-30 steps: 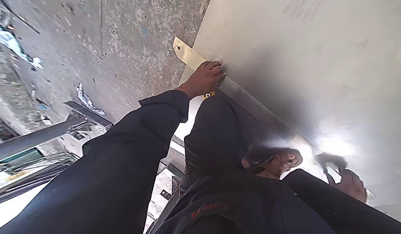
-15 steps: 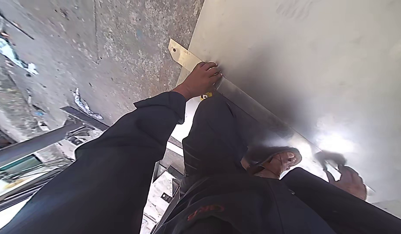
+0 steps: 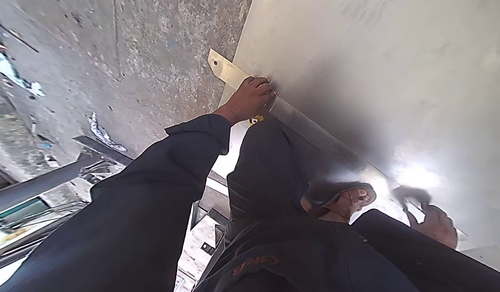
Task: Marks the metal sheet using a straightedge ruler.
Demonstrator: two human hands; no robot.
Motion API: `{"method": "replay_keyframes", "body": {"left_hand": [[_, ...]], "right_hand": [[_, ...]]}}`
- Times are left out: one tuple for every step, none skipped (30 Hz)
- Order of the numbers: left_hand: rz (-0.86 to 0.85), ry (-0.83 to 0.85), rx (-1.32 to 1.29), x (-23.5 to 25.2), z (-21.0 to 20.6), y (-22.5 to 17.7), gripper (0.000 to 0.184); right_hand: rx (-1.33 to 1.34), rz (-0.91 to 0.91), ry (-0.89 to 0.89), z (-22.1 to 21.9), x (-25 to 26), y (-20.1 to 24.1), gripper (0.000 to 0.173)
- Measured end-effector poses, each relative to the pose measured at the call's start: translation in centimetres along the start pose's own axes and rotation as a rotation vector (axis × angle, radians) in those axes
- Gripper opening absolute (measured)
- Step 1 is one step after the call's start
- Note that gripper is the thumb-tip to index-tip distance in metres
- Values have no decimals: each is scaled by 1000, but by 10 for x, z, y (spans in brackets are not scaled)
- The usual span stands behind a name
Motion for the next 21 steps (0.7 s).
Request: {"method": "replay_keyframes", "body": {"left_hand": [[-2, -3, 2, 0, 0, 0, 46], [-5, -4, 6, 0, 0, 0, 45], [-9, -6, 12, 0, 0, 0, 45], [-12, -8, 14, 0, 0, 0, 45], [-12, -9, 14, -1, 0, -1, 45], [-14, -11, 11, -1, 0, -2, 44], [-16, -17, 12, -1, 0, -2, 43], [-18, -19, 13, -2, 0, -2, 43], [-20, -20, 13, -2, 0, -2, 42], [-23, -24, 13, -3, 0, -3, 42], [-25, -28, 11, -3, 0, -3, 42], [-21, -24, 2, -3, 0, -4, 42], [-17, -20, -1, -4, 0, -5, 43], [-13, -18, -3, -4, 0, -5, 43], [-6, -18, -7, -4, 0, -5, 42], [-2, -19, -12, -4, 0, -5, 42], [-2, -18, -13, -3, 0, -4, 43], [-6, -17, -10, -3, 0, -4, 43], [-13, -16, -3, -4, -1, -4, 43], [-16, -14, 1, -5, -2, -5, 43], [-14, -17, 0, -6, -2, -5, 43]], "right_hand": [[-2, -2, 0, 0, 0, 0, 53], [-6, -2, 3, 0, 0, 0, 53], [-11, 1, 0, 0, 0, 0, 53], [-14, 3, 1, -1, 0, 0, 53], [-11, 10, -1, -1, 0, 0, 53], [-6, 20, -7, -1, 0, 0, 54], [-8, 24, -8, -1, 0, 0, 54], [-9, 23, -7, -2, 0, -1, 54], [-14, 22, -5, -2, 0, -1, 54], [-17, 17, -2, -3, -1, -1, 55], [-19, 10, 1, -3, -1, -1, 54], [-16, 5, 2, -2, -1, -1, 53], [-14, 2, -1, -1, -1, 0, 53], [-14, -3, 1, -1, -1, 0, 53], [-17, -2, -1, -1, -1, 0, 53], [-16, 2, -8, -2, -1, 0, 54], [-15, 5, -15, -3, -1, -1, 54], [-14, 7, -18, -2, -1, -1, 54], [-11, 6, -13, -2, -1, -1, 54], [-9, 9, -9, -1, -1, 0, 54], [-7, 9, -1, -1, -2, 1, 53]]}}
Point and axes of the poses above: each hand's wrist, its own x-axis towards the middle knuckle, its own z-axis out of the back of the hand, y = z × x, the point moved 10 cm from there along x, towards the middle knuckle, and after that the axes turned 15 degrees about -y, right-handed, at the moved point
